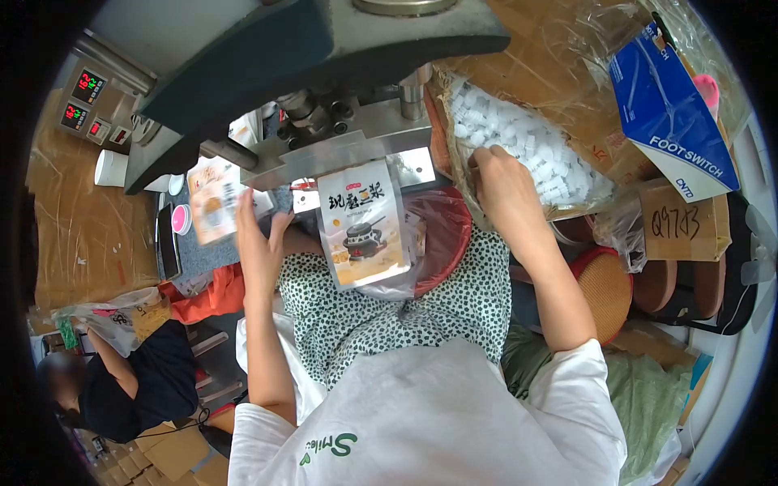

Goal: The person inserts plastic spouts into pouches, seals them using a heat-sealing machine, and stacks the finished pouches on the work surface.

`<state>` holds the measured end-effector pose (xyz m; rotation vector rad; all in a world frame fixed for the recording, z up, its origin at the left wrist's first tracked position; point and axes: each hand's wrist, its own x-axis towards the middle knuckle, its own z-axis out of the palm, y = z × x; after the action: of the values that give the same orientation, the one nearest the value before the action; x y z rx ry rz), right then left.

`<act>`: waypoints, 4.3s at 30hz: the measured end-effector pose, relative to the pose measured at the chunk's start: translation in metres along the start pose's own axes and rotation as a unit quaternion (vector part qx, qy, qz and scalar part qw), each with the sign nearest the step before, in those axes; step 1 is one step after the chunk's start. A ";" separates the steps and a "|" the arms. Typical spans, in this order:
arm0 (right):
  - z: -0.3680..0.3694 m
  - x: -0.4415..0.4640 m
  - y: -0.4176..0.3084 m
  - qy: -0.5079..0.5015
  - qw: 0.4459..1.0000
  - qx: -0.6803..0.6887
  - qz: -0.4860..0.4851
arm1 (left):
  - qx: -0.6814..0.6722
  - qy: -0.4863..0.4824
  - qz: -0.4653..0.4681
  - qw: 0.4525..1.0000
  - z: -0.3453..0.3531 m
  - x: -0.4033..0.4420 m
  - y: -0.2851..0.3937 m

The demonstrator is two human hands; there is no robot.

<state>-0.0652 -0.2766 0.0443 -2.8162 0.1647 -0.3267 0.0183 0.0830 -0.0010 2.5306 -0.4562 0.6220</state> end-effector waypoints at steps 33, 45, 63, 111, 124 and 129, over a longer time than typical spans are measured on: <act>-0.014 -0.024 -0.082 -0.160 0.787 0.596 0.011 | -0.057 -0.063 0.005 0.996 -0.042 -0.051 0.034; -0.002 -0.017 -0.102 -0.113 0.858 0.495 -0.073 | -0.186 -0.145 0.038 0.971 -0.036 -0.044 0.086; -0.003 -0.008 -0.079 -0.164 0.863 0.477 0.015 | -0.219 -0.193 -0.006 0.956 -0.006 -0.032 0.096; -0.004 0.001 -0.006 0.041 0.999 0.016 -0.009 | 0.180 -0.138 0.030 0.973 -0.015 -0.045 -0.017; -0.007 -0.002 -0.111 0.029 0.905 0.335 -0.260 | -0.027 -0.048 -0.001 0.999 -0.062 -0.036 0.076; -0.008 -0.003 -0.103 -0.042 0.898 0.328 -0.292 | -0.120 -0.152 0.019 0.981 -0.050 -0.039 0.079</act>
<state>-0.0616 -0.1804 0.0830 -2.1306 -0.6956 -0.3082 -0.0647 0.0524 0.0482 2.3938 -0.6462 0.1758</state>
